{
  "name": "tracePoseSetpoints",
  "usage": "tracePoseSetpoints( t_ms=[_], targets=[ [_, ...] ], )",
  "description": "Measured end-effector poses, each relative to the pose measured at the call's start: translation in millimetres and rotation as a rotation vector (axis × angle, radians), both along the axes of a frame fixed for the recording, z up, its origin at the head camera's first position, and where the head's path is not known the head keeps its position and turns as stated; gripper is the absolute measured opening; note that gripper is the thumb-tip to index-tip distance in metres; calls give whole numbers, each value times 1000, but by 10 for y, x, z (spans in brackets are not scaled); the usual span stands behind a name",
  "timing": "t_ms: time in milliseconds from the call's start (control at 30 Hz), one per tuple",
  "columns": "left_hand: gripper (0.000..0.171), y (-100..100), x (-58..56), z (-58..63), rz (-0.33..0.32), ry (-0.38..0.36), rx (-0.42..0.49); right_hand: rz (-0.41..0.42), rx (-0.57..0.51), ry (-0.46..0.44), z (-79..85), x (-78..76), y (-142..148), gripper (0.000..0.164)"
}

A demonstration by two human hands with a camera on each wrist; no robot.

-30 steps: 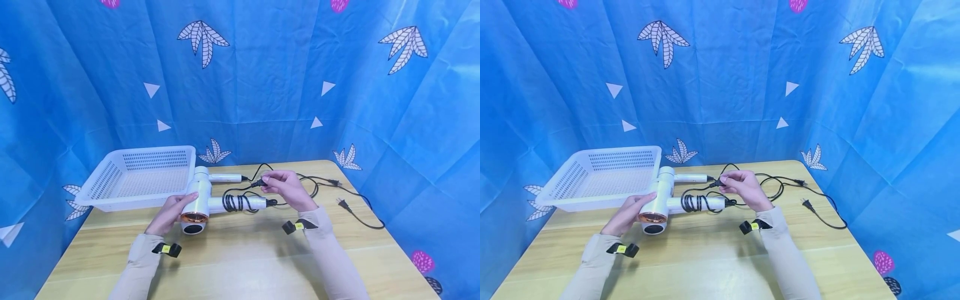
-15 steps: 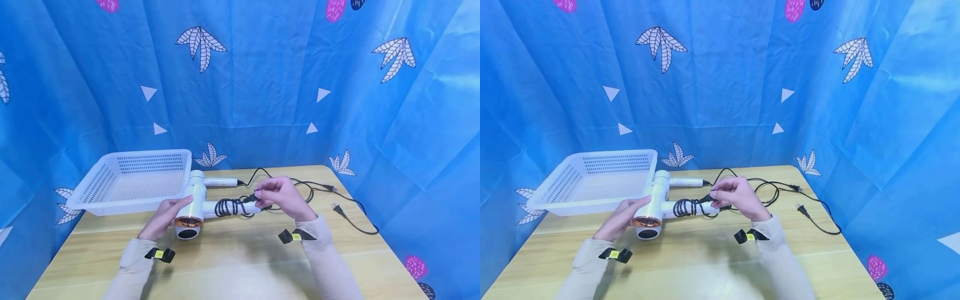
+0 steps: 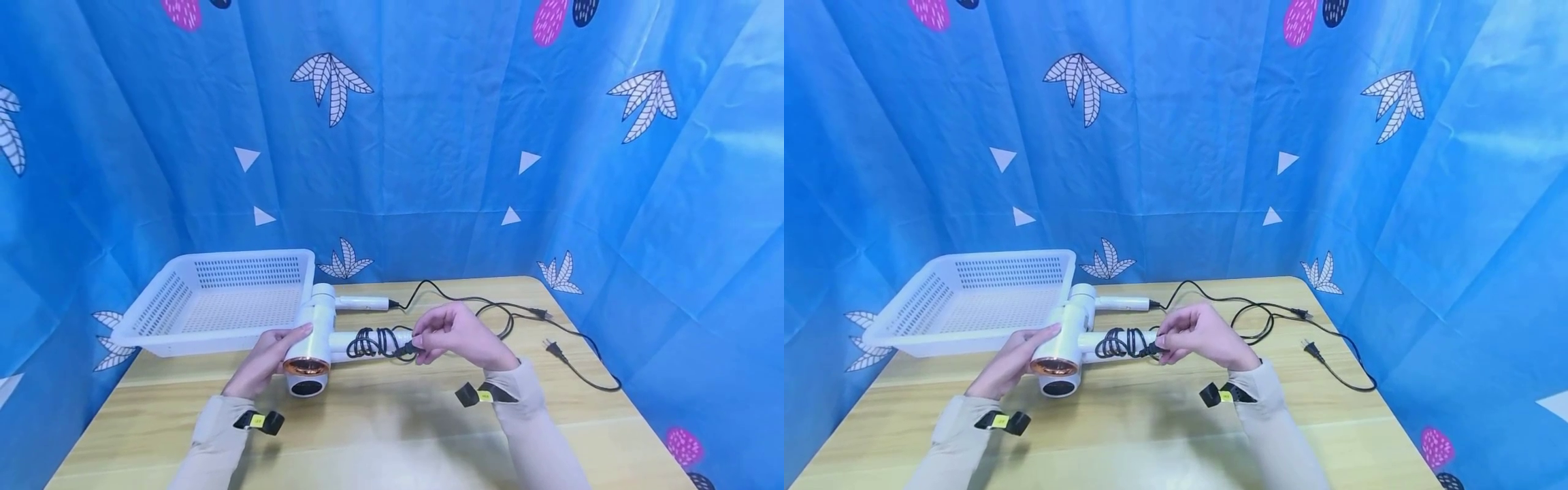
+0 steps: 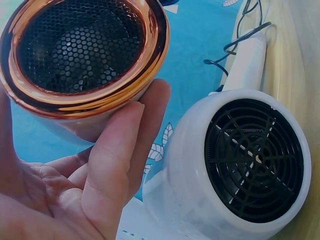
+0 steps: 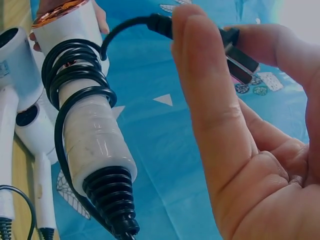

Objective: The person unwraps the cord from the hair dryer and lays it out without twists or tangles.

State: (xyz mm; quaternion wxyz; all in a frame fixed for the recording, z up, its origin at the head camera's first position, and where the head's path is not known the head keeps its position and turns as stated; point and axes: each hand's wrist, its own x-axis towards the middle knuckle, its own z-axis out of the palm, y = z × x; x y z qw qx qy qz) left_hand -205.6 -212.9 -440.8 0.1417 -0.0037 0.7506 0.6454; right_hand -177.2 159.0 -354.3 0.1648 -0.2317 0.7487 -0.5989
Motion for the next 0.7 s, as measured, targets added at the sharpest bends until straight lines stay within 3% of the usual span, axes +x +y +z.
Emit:
tracePoseSetpoints(
  t_ms=[300, 700],
  targets=[
    [68, 2, -7, 2, 9, 3, -12, 89, 64, -66, -49, -20, 6, 21],
    [66, -15, -22, -6, -1, -7, 23, 181, 202, -124, -180, -148, 45, 36]
  ],
)
